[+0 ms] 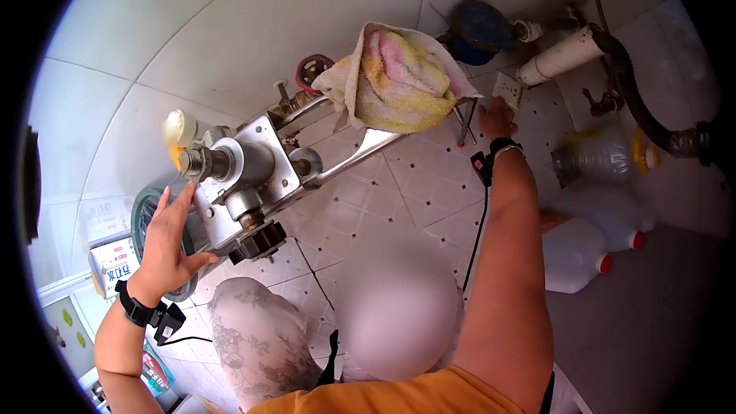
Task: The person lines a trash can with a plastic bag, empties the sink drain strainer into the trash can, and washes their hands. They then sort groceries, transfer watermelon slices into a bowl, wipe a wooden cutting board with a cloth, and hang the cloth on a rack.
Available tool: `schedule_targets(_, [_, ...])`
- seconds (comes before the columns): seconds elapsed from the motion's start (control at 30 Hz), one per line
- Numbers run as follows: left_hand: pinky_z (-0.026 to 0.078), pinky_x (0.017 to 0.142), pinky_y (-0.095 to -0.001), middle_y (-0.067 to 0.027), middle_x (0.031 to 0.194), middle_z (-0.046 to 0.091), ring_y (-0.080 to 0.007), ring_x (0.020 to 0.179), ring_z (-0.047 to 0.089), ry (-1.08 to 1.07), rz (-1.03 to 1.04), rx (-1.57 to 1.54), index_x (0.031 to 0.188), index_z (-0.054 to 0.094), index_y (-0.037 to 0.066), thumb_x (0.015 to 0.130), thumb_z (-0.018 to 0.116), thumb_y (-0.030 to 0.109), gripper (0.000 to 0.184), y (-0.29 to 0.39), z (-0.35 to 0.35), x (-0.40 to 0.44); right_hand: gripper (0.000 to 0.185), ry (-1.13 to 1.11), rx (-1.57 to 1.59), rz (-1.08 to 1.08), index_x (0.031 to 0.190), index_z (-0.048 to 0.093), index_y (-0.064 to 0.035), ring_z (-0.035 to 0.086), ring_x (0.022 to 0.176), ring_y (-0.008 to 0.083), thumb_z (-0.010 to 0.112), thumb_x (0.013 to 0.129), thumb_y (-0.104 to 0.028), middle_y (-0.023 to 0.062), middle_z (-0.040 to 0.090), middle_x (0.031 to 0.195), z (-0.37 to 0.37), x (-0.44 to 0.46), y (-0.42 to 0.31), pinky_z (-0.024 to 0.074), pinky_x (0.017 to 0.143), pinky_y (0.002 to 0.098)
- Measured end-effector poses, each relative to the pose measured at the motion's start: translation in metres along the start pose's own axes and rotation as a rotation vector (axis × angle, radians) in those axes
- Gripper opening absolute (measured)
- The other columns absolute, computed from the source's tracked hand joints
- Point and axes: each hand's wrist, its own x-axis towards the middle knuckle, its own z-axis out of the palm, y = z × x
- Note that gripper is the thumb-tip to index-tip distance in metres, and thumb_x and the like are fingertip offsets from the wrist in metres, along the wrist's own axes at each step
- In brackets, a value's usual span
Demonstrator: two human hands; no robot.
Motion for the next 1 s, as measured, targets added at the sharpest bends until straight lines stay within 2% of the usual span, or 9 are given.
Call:
schedule_targets(0.1, [0.022,0.102,-0.0504,-0.0249,0.112,0.049,-0.0392,0.108,0.045,0.000,0.010,0.006,0.127,0.030,-0.007,0.045,0.079,0.017,0.098,0.001,-0.001,0.001,0.047,0.093,0.008,-0.128,0.119,0.040,-0.0165,0.037,0.115,0.0306,0.055,0.079,-0.036,0.0130,0.046,0.118,-0.007,-0.008,0.004,0.0290,0.089,0.0532])
schedule_targets(0.2, [0.024,0.102,-0.0486,-0.0255,0.118,0.046,-0.0376,0.109,0.045,-0.008,-0.008,0.023,0.125,0.030,-0.007,0.047,0.080,0.016,0.096,0.002,-0.002,0.001,0.043,0.083,0.048,-0.066,0.115,0.043,-0.0155,0.039,0.114,0.0307,0.055,0.079,-0.036,0.0116,0.047,0.119,-0.027,-0.017,-0.009,0.0294,0.089,0.0526])
schedule_targets(0.33, [0.022,0.102,-0.0503,-0.0250,0.112,0.049,-0.0394,0.107,0.046,0.000,-0.008,-0.001,0.126,0.031,-0.008,0.044,0.080,0.018,0.098,0.000,-0.001,0.000,0.041,0.112,-0.002,-0.129,0.111,0.044,-0.0140,0.040,0.112,0.0312,0.055,0.078,-0.035,0.0103,0.047,0.118,-0.005,0.003,-0.001,0.0301,0.088,0.0521])
schedule_targets(0.43, [0.023,0.102,-0.0494,-0.0251,0.115,0.048,-0.0384,0.108,0.045,-0.036,-0.011,0.006,0.126,0.031,-0.007,0.045,0.080,0.018,0.098,0.002,-0.001,0.002,0.041,0.023,-0.002,-0.094,0.110,0.044,-0.0127,0.040,0.111,0.0311,0.055,0.078,-0.036,0.0100,0.047,0.119,-0.016,-0.010,-0.001,0.0301,0.088,0.0524])
schedule_targets(0.53, [0.023,0.102,-0.0487,-0.0248,0.118,0.046,-0.0373,0.110,0.045,-0.039,-0.001,0.022,0.126,0.030,-0.007,0.046,0.081,0.018,0.098,0.002,-0.003,0.003,0.047,-0.043,-0.037,-0.070,0.114,0.043,-0.0140,0.040,0.112,0.0308,0.059,0.076,-0.036,0.0102,0.047,0.119,-0.031,-0.037,-0.004,0.0298,0.088,0.0528])
schedule_targets(0.6, [0.023,0.102,-0.0488,-0.0246,0.119,0.046,-0.0373,0.110,0.044,-0.031,0.008,0.023,0.126,0.030,-0.007,0.046,0.081,0.018,0.099,0.003,-0.002,0.002,0.054,0.200,0.006,-0.249,0.116,0.042,-0.0147,0.040,0.111,0.0304,0.065,0.071,-0.034,0.0101,0.048,0.117,-0.018,-0.048,0.012,0.0317,0.087,0.0529])
schedule_targets(0.7, [0.023,0.102,-0.0488,-0.0243,0.120,0.045,-0.0373,0.111,0.044,-0.016,0.016,0.028,0.127,0.029,-0.007,0.046,0.081,0.018,0.099,0.004,-0.002,0.002,0.062,0.313,0.048,-0.080,0.118,0.040,-0.0147,0.042,0.110,0.0306,0.071,0.067,-0.031,0.0104,0.049,0.115,-0.011,-0.062,0.009,0.0346,0.085,0.0522])
schedule_targets(0.8, [0.023,0.102,-0.0487,-0.0236,0.120,0.045,-0.0370,0.111,0.044,-0.017,0.017,0.025,0.127,0.030,-0.007,0.046,0.081,0.017,0.099,0.002,-0.001,0.000,0.071,0.140,0.093,-0.037,0.122,0.036,-0.0139,0.044,0.109,0.0311,0.074,0.064,-0.031,0.0114,0.048,0.116,-0.018,-0.068,0.002,0.0365,0.084,0.0513])
schedule_targets(1.0, [0.022,0.102,-0.0487,-0.0228,0.121,0.045,-0.0365,0.111,0.044,-0.037,-0.013,0.020,0.126,0.031,-0.006,0.046,0.081,0.016,0.097,0.004,-0.001,0.002,0.078,0.258,0.074,-0.065,0.124,0.032,-0.0131,0.049,0.103,0.0328,0.075,0.061,-0.031,0.0134,0.054,0.110,-0.004,-0.068,0.011,0.0373,0.080,0.0492])
